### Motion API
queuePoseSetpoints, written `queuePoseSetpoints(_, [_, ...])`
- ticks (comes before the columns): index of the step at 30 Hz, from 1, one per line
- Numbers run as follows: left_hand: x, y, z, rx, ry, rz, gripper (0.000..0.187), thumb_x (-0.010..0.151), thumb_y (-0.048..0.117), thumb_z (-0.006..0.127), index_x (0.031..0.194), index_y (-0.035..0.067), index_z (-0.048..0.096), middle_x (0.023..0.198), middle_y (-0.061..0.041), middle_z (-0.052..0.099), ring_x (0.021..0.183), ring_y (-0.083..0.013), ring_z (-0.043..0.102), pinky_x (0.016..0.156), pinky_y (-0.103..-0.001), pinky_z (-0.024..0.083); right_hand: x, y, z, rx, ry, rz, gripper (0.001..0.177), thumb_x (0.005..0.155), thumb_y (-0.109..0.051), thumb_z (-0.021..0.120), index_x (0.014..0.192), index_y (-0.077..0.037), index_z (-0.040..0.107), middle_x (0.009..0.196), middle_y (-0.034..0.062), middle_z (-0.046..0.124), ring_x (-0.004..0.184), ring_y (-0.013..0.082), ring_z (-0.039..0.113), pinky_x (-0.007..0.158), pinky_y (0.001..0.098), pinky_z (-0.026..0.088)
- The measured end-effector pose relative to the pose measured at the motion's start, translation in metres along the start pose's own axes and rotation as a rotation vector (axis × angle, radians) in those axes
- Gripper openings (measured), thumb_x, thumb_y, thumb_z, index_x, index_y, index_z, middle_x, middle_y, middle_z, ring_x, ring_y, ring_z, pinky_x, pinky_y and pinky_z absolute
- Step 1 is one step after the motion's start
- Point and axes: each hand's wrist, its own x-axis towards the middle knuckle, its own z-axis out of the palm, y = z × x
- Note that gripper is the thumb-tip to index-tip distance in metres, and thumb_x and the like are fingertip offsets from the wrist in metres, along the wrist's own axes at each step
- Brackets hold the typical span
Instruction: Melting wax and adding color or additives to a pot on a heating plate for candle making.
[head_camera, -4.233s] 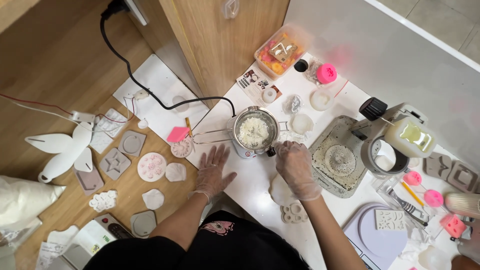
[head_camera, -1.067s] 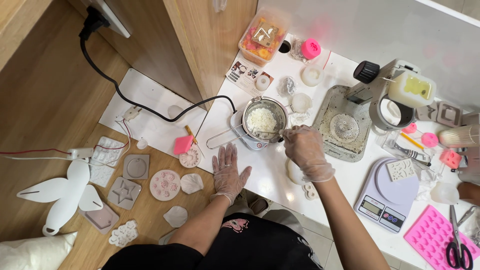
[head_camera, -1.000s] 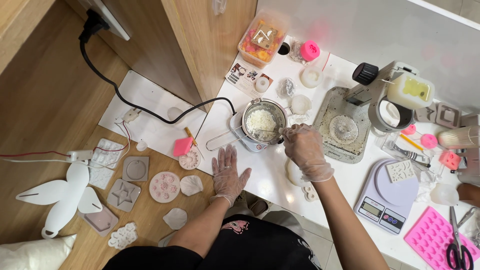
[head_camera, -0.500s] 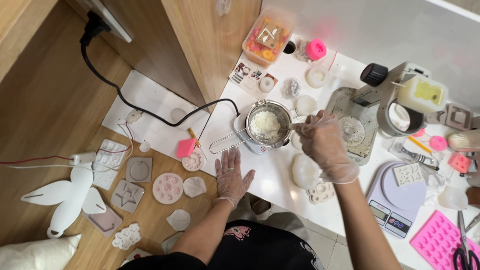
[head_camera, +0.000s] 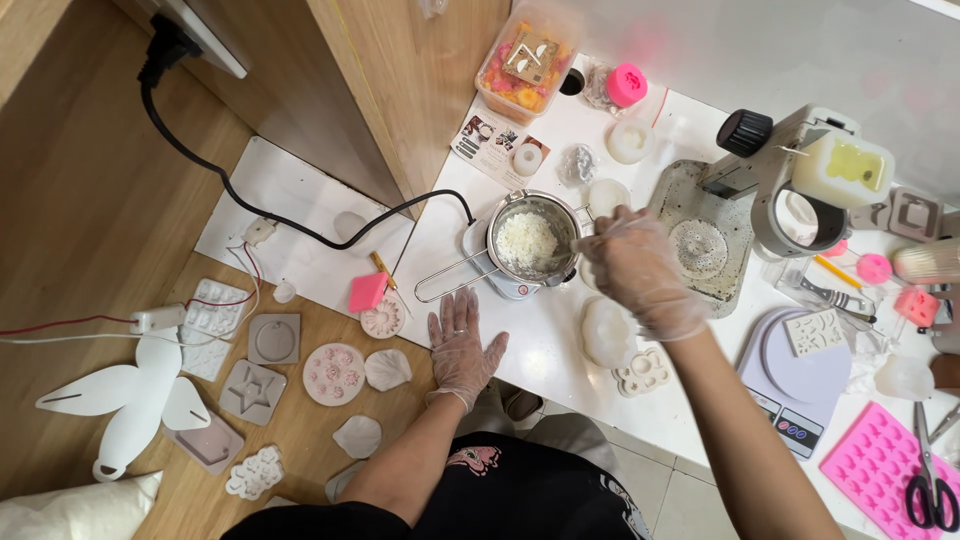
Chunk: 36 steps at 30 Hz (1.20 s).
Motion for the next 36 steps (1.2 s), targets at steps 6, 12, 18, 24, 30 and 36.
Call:
queuePoseSetpoints(6, [0.001, -0.002, 0.000, 0.009, -0.035, -0.013, 0.088, 0.097, 0.068, 0.032, 0.163, 0.016, 0.007, 0.171, -0.006, 0.005, 0.157, -0.0304, -0.001, 0.124, -0.054, -0.002, -0.004, 0.012, 0.018, -0.184, 0.240, -0.145, 0.021, 0.095, -0.027, 0.059, 0.078, -0.027, 0.071, 0.079, -0.0017, 0.066, 0.086, 0.0244, 0.058, 0.077, 0.0386, 0.048])
queuePoseSetpoints(12, [0.000, -0.001, -0.001, -0.015, -0.021, -0.003, 0.089, 0.096, 0.069, 0.032, 0.163, 0.016, 0.008, 0.171, -0.006, 0.006, 0.157, -0.0308, 0.000, 0.124, -0.055, -0.002, 0.008, -0.001, 0.034, -0.293, 0.285, -0.246, 0.026, 0.092, -0.026, 0.055, 0.067, -0.024, 0.065, 0.074, 0.0019, 0.070, 0.083, 0.0268, 0.061, 0.075, 0.0433, 0.048])
queuePoseSetpoints(18, [-0.001, -0.001, -0.003, -0.016, -0.025, -0.005, 0.088, 0.097, 0.068, 0.032, 0.164, 0.017, 0.006, 0.171, -0.005, 0.006, 0.157, -0.0298, 0.000, 0.124, -0.053, -0.002, 0.001, -0.009, 0.019, -0.192, 0.377, -0.055, 0.019, 0.097, -0.026, 0.059, 0.087, -0.030, 0.074, 0.079, -0.0031, 0.069, 0.084, 0.0203, 0.063, 0.078, 0.0363, 0.049])
queuePoseSetpoints(24, [0.000, -0.002, -0.002, -0.002, -0.019, -0.006, 0.087, 0.097, 0.068, 0.032, 0.163, 0.017, 0.009, 0.171, -0.005, 0.006, 0.157, -0.0295, 0.001, 0.124, -0.054, -0.002, -0.009, -0.019, 0.050, 0.206, 0.195, 0.193, 0.017, 0.096, -0.017, 0.068, 0.106, -0.021, 0.081, 0.090, 0.0027, 0.077, 0.095, 0.0232, 0.067, 0.108, 0.0468, 0.045])
queuePoseSetpoints(30, [-0.012, 0.007, -0.041, -0.077, -0.102, -0.030, 0.086, 0.099, 0.065, 0.037, 0.164, 0.017, 0.007, 0.172, -0.007, 0.004, 0.157, -0.0307, 0.001, 0.124, -0.052, -0.002, 0.002, -0.001, 0.081, 0.118, 0.586, 0.125, 0.009, 0.092, -0.021, 0.074, 0.090, -0.024, 0.082, 0.077, 0.0034, 0.070, 0.074, 0.0261, 0.058, 0.065, 0.0394, 0.047])
queuePoseSetpoints(36, [-0.018, -0.011, -0.089, -1.477, 0.198, -0.358, 0.075, 0.089, 0.040, 0.068, 0.154, 0.016, 0.039, 0.120, -0.011, 0.066, 0.095, -0.0235, 0.066, 0.081, -0.033, 0.048, -0.013, -0.012, 0.074, 0.140, 0.561, -0.037, 0.011, 0.084, -0.022, 0.074, 0.088, -0.030, 0.080, 0.072, 0.0002, 0.067, 0.072, 0.0253, 0.061, 0.070, 0.0382, 0.050])
